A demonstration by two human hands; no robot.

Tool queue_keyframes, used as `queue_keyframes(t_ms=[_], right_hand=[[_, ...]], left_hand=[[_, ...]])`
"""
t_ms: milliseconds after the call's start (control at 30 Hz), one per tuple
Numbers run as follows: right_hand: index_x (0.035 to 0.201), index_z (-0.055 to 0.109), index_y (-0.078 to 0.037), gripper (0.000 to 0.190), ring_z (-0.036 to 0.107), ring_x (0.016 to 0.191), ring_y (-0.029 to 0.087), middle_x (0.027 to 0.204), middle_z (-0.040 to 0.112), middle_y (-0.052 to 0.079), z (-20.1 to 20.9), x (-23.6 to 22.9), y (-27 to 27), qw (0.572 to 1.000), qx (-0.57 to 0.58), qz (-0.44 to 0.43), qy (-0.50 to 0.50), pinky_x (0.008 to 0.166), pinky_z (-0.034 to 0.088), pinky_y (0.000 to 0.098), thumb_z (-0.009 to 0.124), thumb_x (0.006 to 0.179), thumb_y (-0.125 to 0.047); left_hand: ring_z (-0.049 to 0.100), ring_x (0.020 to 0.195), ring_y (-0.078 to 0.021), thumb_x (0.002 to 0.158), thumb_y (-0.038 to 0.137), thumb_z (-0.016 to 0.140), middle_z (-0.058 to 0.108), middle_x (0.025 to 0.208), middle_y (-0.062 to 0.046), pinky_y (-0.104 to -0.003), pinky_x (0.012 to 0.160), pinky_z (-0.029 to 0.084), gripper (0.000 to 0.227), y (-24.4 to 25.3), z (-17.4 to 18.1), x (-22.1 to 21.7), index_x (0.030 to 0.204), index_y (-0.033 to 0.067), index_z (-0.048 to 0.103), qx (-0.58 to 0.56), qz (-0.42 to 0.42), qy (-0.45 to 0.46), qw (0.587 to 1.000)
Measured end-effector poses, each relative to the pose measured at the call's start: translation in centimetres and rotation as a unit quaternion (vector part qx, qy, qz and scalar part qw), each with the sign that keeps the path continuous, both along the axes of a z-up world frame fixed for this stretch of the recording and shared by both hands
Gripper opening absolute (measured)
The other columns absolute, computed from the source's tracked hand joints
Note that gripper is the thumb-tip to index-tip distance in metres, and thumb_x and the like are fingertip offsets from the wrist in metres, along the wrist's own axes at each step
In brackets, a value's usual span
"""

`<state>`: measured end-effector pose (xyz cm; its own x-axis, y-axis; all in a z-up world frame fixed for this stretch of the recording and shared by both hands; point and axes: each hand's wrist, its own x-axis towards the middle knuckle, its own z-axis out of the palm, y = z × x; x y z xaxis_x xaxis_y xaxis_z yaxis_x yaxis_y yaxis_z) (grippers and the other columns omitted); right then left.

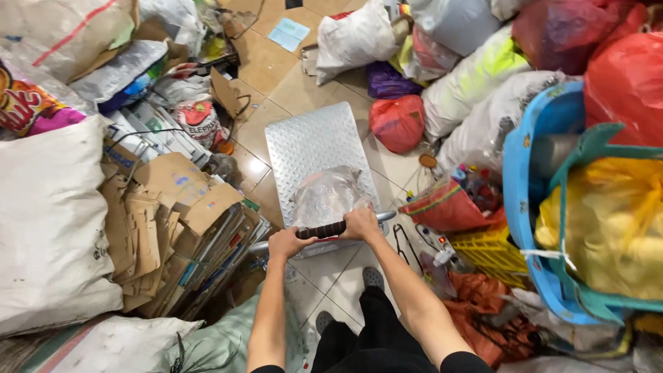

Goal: The person moves a red plastic bag and a black box containing glass jars onto a metal hand truck. They then transport these items through a cluttered room filled with sacks and boxes, placing them down before returning to retrieve a clear plastic bag of items.

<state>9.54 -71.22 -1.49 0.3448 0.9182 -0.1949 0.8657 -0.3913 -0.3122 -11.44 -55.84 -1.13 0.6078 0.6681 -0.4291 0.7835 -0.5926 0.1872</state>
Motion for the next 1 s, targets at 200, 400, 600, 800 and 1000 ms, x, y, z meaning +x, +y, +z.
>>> queue_keyframes(t_ms=[200, 400, 600, 800, 1000], right_hand=[[0.084, 0.08, -0.012, 0.052, 0.074, 0.08, 0.035, 0.082, 0.075, 0.016, -0.9, -4.9, -4.3, 1.0, -0.011, 0.006, 0.001, 0.079, 0.059, 0.0474, 0.079, 0.064, -0.06], [0.087, 0.079, -0.016, 0.05, 0.074, 0.08, 0.035, 0.08, 0.075, 0.015, -1.6, -10.0, -10.0, 1.0, -0.009, -0.004, 0.011, 0.079, 0.059, 0.0476, 0.082, 0.059, -0.057], [0.085, 0.079, -0.017, 0.05, 0.073, 0.08, 0.038, 0.079, 0.073, 0.017, -0.3, -15.8, -15.7, 0.999, -0.028, -0.017, -0.019, 0.077, 0.058, 0.0498, 0.083, 0.059, -0.06], [0.081, 0.079, -0.017, 0.042, 0.072, 0.079, 0.038, 0.078, 0.073, 0.017, -1.9, -20.6, -21.0, 0.999, 0.027, -0.015, -0.021, 0.076, 0.058, 0.0505, 0.081, 0.058, -0.052], [0.085, 0.079, -0.017, 0.04, 0.073, 0.08, 0.037, 0.079, 0.073, 0.017, -0.6, -25.0, -25.3, 1.0, 0.001, -0.018, 0.003, 0.075, 0.058, 0.0496, 0.079, 0.061, -0.05]], left_hand=[[0.074, 0.085, -0.0325, 0.062, 0.088, 0.066, 0.076, 0.084, -0.013, -0.045, 0.073, 0.057, 0.081, -3.9, -1.2, -5.5, 0.091, 0.0129, 0.078, 0.011, -0.007, -0.039, 0.999], [0.074, 0.081, -0.0348, 0.06, 0.085, 0.068, 0.076, 0.082, -0.015, -0.047, 0.074, 0.057, 0.078, -9.2, 0.0, -10.6, 0.089, 0.0134, 0.078, -0.008, -0.006, -0.098, 0.995], [0.072, 0.076, -0.0379, 0.063, 0.084, 0.071, 0.073, 0.077, -0.019, -0.05, 0.07, 0.057, 0.078, -14.9, -0.9, -16.0, 0.084, 0.0092, 0.076, 0.034, -0.045, -0.168, 0.984], [0.074, 0.073, -0.0354, 0.063, 0.084, 0.07, 0.073, 0.076, -0.016, -0.049, 0.068, 0.057, 0.076, -19.7, -1.9, -21.5, 0.08, 0.0101, 0.075, 0.045, -0.046, -0.164, 0.984], [0.073, 0.075, -0.0368, 0.061, 0.082, 0.073, 0.073, 0.074, -0.018, -0.05, 0.069, 0.057, 0.074, -24.5, -0.7, -25.5, 0.079, 0.0106, 0.076, 0.06, -0.043, -0.162, 0.984]])
